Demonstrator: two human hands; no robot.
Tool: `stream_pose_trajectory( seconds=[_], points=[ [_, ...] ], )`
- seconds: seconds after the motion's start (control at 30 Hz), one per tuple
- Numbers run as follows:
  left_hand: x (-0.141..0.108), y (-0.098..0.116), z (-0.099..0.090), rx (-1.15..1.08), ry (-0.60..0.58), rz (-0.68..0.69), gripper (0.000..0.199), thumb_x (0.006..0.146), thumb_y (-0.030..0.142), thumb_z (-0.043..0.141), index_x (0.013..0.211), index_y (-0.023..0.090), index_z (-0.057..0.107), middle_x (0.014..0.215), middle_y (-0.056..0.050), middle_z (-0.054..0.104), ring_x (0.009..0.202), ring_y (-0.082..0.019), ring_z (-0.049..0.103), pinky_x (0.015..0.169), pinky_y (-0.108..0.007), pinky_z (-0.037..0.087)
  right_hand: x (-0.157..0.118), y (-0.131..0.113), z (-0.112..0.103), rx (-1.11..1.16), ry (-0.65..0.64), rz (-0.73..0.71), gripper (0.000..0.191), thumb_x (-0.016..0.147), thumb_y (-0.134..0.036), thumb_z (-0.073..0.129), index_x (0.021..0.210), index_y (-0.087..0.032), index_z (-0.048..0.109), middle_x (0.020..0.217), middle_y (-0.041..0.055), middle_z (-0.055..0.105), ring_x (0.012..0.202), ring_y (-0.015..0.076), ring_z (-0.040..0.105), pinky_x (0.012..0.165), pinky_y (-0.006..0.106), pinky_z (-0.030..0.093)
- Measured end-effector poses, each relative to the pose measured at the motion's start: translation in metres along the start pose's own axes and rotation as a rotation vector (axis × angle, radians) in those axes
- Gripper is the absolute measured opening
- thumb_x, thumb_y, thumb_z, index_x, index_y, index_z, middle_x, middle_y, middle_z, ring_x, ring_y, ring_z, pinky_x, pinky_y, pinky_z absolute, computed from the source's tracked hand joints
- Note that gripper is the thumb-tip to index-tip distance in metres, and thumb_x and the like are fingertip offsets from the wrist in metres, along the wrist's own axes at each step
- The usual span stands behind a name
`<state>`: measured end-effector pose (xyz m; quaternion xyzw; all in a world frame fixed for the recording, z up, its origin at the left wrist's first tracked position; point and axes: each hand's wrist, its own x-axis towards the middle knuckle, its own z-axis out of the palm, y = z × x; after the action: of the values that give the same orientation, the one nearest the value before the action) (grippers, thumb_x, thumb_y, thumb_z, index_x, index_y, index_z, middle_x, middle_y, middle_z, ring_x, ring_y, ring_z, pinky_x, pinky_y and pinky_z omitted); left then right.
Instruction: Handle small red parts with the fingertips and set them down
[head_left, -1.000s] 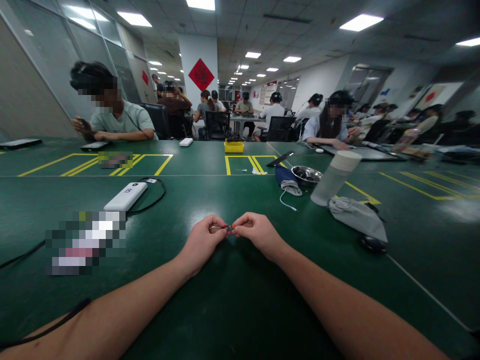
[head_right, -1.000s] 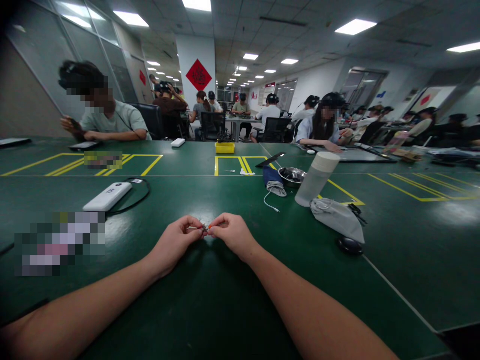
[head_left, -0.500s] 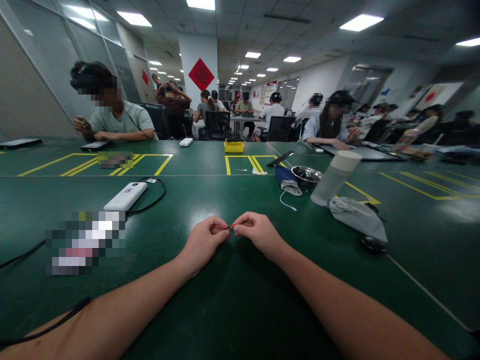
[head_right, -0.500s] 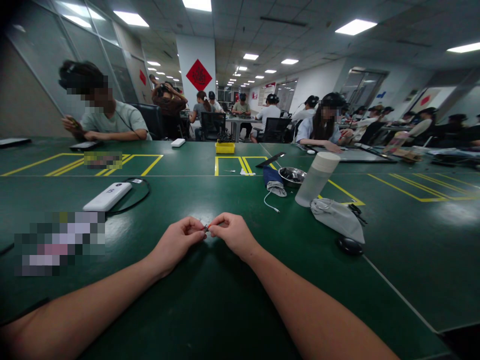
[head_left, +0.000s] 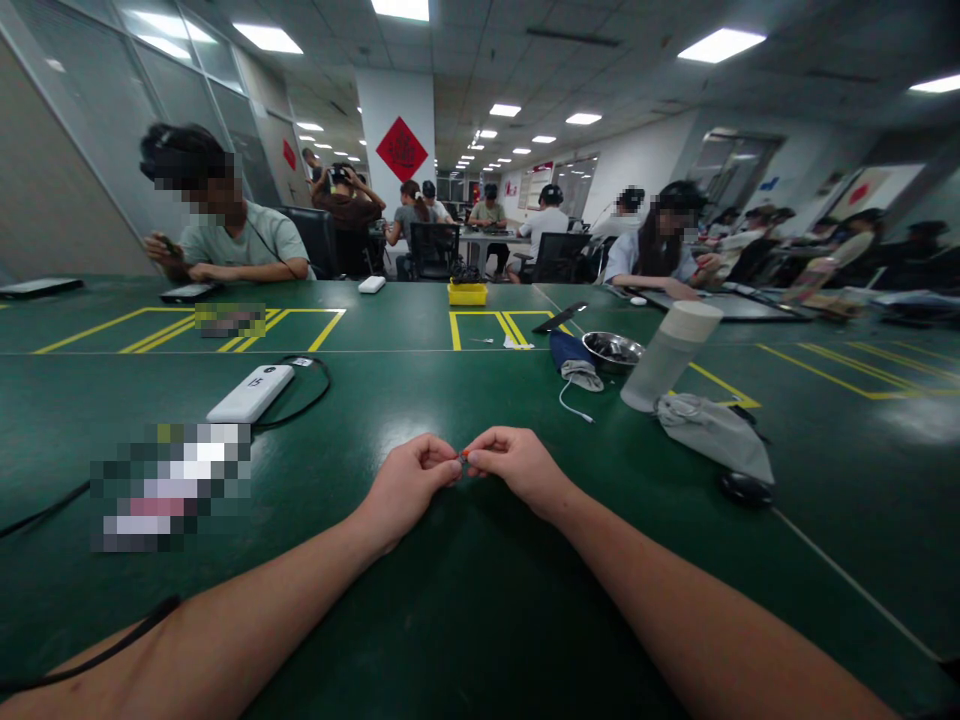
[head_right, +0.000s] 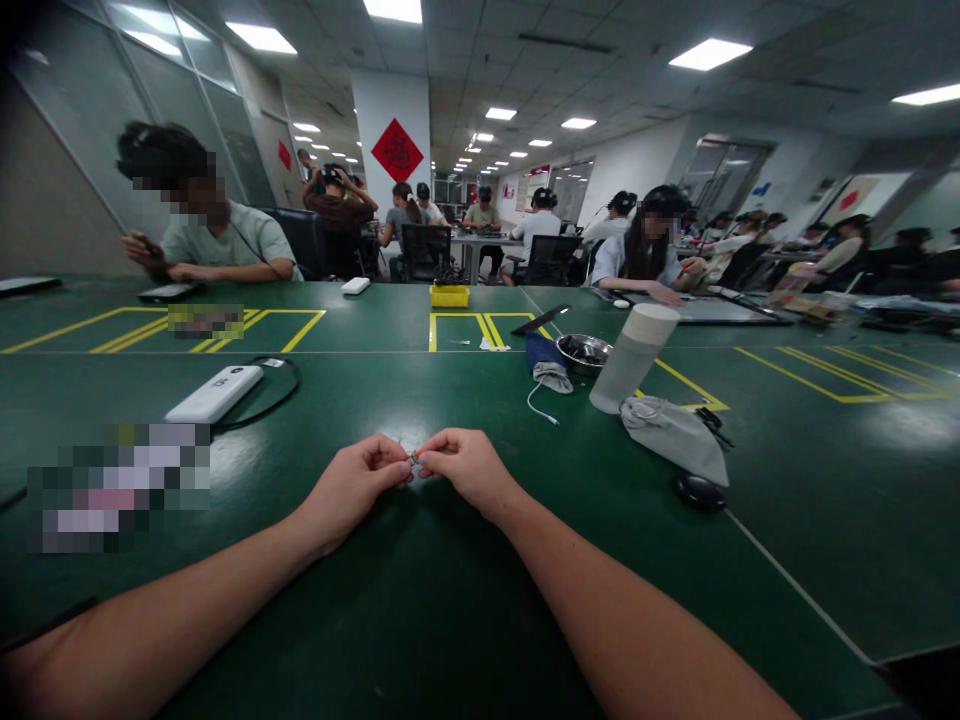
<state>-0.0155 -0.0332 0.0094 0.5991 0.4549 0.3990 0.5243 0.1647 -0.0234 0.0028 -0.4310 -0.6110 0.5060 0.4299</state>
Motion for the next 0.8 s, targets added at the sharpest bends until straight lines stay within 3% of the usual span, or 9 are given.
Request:
stream_pose_trajectory(
  seconds=[0.2,0.43,0.8],
  points=[
    [0.001,-0.003,-0.001,-0.002,-0.023,0.026,0.012,0.076,0.028,0.063,0.081,0.018,0.059,0.072,-0.001,0.067,0.065,-0.013,0.06,0.06,-0.023,0.044,-0.001,-0.004,-0.001,-0.013,-0.011,0.034,0.021,0.073,-0.031,0.068,0.082,-0.012,0.067,0.072,0.0054,0.068,0.069,0.0162,0.065,0.063,0.027,0.048],
    [0.002,-0.009,-0.002,0.12,-0.017,0.054,0.017,0.075,0.031,0.064,0.082,0.018,0.057,0.071,0.0,0.064,0.064,-0.014,0.058,0.057,-0.023,0.04,-0.001,-0.002,0.002,0.078,-0.109,0.019,0.022,0.075,-0.03,0.066,0.09,-0.015,0.061,0.073,0.0024,0.066,0.065,0.0137,0.063,0.062,0.026,0.047],
    [0.001,-0.009,0.004,0.398,-0.003,0.175,0.028,0.068,0.027,0.068,0.069,0.019,0.041,0.06,0.008,0.042,0.056,-0.01,0.039,0.051,-0.022,0.028,-0.007,-0.007,0.011,0.184,-0.228,0.097,0.019,0.073,-0.023,0.067,0.088,-0.015,0.059,0.075,0.0008,0.063,0.066,0.0111,0.057,0.065,0.025,0.045]
  ],
)
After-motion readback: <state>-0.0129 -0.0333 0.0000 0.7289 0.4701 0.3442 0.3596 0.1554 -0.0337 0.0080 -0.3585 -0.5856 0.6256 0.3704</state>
